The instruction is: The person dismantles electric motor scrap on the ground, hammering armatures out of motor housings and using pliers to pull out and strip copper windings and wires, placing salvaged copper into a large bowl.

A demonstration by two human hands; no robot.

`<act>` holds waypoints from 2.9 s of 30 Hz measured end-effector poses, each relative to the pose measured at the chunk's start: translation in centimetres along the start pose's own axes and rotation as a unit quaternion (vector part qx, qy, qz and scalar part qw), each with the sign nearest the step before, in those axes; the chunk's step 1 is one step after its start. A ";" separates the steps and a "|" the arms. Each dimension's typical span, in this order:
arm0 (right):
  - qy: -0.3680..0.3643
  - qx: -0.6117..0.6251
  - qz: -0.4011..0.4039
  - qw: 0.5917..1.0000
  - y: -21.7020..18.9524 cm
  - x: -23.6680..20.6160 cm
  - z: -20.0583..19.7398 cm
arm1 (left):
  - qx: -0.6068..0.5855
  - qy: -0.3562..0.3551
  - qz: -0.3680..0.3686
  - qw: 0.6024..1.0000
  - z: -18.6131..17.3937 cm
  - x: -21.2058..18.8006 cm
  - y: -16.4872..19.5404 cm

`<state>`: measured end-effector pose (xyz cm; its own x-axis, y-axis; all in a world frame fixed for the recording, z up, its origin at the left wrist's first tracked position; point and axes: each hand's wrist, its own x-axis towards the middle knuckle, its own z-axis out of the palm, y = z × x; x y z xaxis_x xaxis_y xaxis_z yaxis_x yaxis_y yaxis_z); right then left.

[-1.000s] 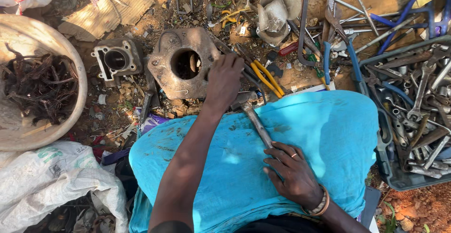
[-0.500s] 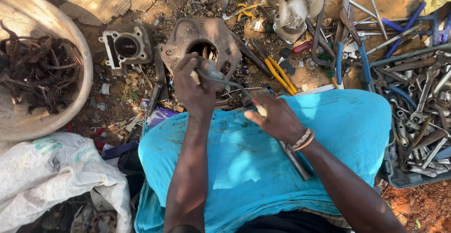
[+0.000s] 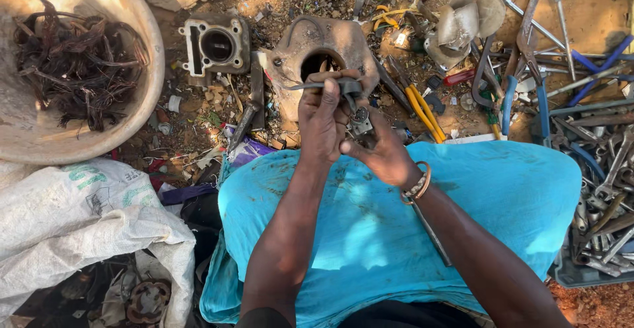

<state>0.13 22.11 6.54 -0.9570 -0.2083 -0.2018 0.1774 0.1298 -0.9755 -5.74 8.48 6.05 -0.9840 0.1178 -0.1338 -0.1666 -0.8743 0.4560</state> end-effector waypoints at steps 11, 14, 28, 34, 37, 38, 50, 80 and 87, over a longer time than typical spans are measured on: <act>-0.046 0.070 -0.006 0.996 -0.6 -2.7 0.8 | 0.122 0.046 0.054 0.990 -2.8 1.2 3.3; 0.038 -0.025 -0.023 0.999 -0.8 -2.5 1.0 | 0.242 -0.007 -0.108 0.964 -3.3 1.2 3.1; 0.156 -0.455 0.035 0.876 5.8 1.0 -10.6 | 0.296 -0.040 -0.031 0.954 -2.1 1.8 2.8; 0.102 -0.536 0.151 0.824 10.8 3.6 -12.2 | 0.427 -0.075 0.002 0.901 -0.8 2.2 2.6; 0.095 -0.551 0.116 0.821 11.8 4.5 -12.5 | 0.516 -0.116 0.101 0.843 -0.5 2.1 2.7; 0.089 -0.544 0.108 0.828 12.0 4.6 -12.7 | 0.560 -0.129 0.153 0.804 -0.4 2.1 2.9; 0.117 -0.453 0.079 0.880 7.1 0.5 -12.6 | 0.555 -0.053 -0.022 0.830 -0.9 1.5 3.6; 0.049 -0.143 0.113 0.982 -5.7 -4.7 -5.1 | 0.232 -0.230 -0.107 0.939 -2.9 0.9 3.0; 0.053 -0.355 0.026 0.933 -7.9 -4.1 -4.7 | 0.119 -0.241 -0.110 0.957 -2.5 0.8 3.5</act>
<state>1.60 26.49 15.52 -0.9754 -0.0909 -0.2008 0.0640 0.7549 -0.6527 -6.92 4.31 5.39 -0.8294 0.5394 0.1456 -0.3255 -0.6784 0.6586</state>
